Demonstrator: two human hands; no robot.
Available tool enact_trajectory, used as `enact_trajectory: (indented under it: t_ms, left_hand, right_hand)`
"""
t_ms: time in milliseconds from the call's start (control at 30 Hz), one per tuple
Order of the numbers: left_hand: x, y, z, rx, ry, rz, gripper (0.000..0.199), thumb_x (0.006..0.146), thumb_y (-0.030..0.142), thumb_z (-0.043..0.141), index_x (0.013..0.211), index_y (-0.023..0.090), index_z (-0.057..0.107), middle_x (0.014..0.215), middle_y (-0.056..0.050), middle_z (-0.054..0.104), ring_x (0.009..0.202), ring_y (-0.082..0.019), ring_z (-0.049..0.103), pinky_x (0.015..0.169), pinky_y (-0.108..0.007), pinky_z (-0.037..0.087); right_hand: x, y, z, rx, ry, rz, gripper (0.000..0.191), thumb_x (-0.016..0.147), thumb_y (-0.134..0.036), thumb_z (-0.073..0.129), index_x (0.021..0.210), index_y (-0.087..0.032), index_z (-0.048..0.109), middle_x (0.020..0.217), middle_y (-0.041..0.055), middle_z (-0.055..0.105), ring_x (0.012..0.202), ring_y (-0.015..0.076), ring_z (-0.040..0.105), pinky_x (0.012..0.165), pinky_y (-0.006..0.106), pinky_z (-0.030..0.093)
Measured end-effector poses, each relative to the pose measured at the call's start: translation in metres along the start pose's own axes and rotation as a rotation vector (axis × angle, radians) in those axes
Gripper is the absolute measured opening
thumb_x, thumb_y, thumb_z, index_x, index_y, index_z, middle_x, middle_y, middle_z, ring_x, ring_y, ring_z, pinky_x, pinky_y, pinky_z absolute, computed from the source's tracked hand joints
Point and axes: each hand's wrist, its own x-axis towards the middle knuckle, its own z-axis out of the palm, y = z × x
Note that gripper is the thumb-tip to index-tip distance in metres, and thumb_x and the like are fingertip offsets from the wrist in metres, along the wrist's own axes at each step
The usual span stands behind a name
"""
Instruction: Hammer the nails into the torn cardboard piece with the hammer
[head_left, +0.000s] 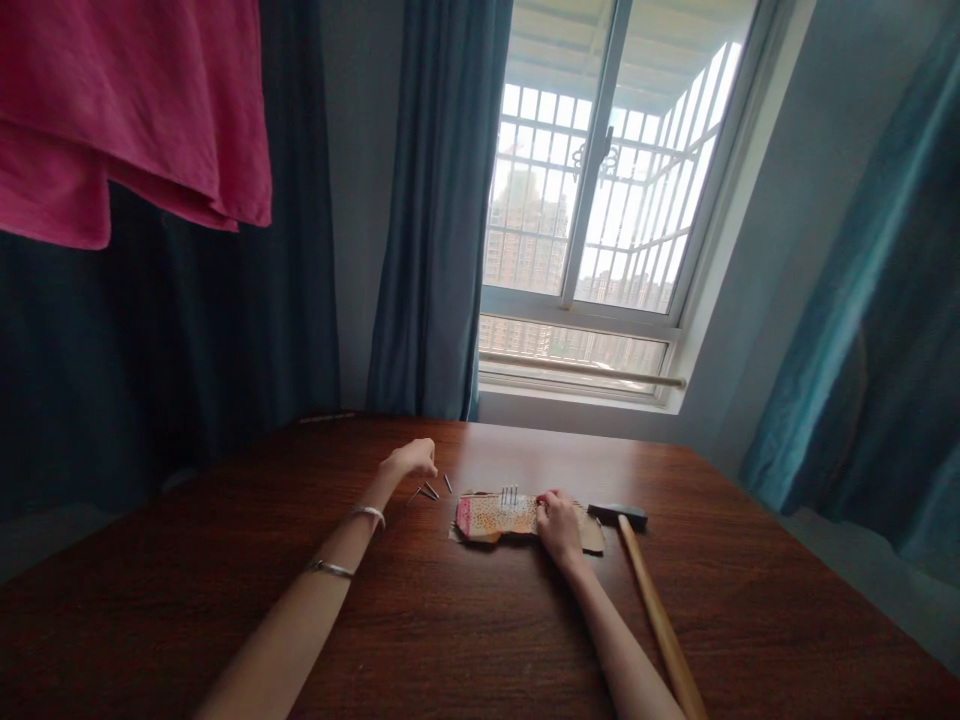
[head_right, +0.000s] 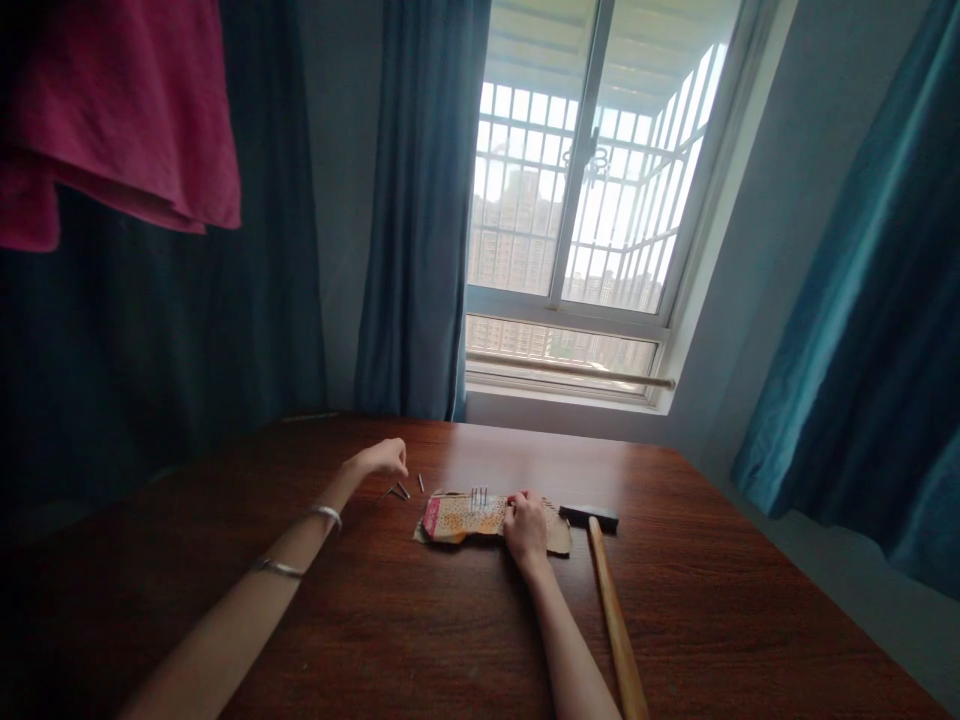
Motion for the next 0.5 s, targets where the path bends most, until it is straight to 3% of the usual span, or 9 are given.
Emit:
enact_trajectory:
  t_ms: [100,167,333,500]
  left_hand:
    - [-0.011,-0.012,-0.005,-0.002,-0.226,-0.101,0.018,0.048,0.019,0.071,0.043,0.011,0.056,0.044,-0.005,0.054,0.045,-0.014,0.05,0.048,-0.024,0.039]
    - [-0.018,-0.011,-0.004,-0.033,-0.285,-0.148,0.022,0.043,0.018,0.074,0.04,0.012,0.054,0.041,-0.004,0.052,0.043,-0.013,0.048,0.045,-0.025,0.039]
    - [-0.03,0.001,-0.003,-0.073,-0.269,-0.177,0.026,0.038,0.022,0.078,0.044,0.013,0.054,0.038,-0.003,0.049,0.043,-0.015,0.047,0.043,-0.026,0.038]
    - [-0.036,0.003,-0.002,-0.12,-0.211,-0.158,0.031,0.044,0.032,0.077,0.047,0.014,0.052,0.036,-0.001,0.046,0.042,-0.015,0.047,0.044,-0.026,0.039]
  right_hand:
    - [-0.001,-0.001,-0.001,0.003,0.004,-0.002,0.024,0.075,-0.014,0.043,0.082,-0.018,0.066,0.09,0.0096,0.063,0.09,0.0205,0.057,0.081,0.027,0.04]
    - [-0.001,-0.001,-0.002,0.004,0.004,-0.003,0.024,0.075,-0.014,0.044,0.082,-0.018,0.066,0.09,0.0093,0.063,0.09,0.0206,0.057,0.082,0.027,0.04]
    - [-0.001,-0.001,-0.001,0.008,0.007,-0.008,0.023,0.075,-0.014,0.044,0.082,-0.018,0.066,0.09,0.0091,0.063,0.091,0.0204,0.057,0.082,0.027,0.04]
    - [-0.001,0.001,0.0,0.019,0.003,-0.009,0.024,0.076,-0.014,0.044,0.083,-0.018,0.067,0.09,0.0091,0.063,0.09,0.02,0.057,0.081,0.027,0.04]
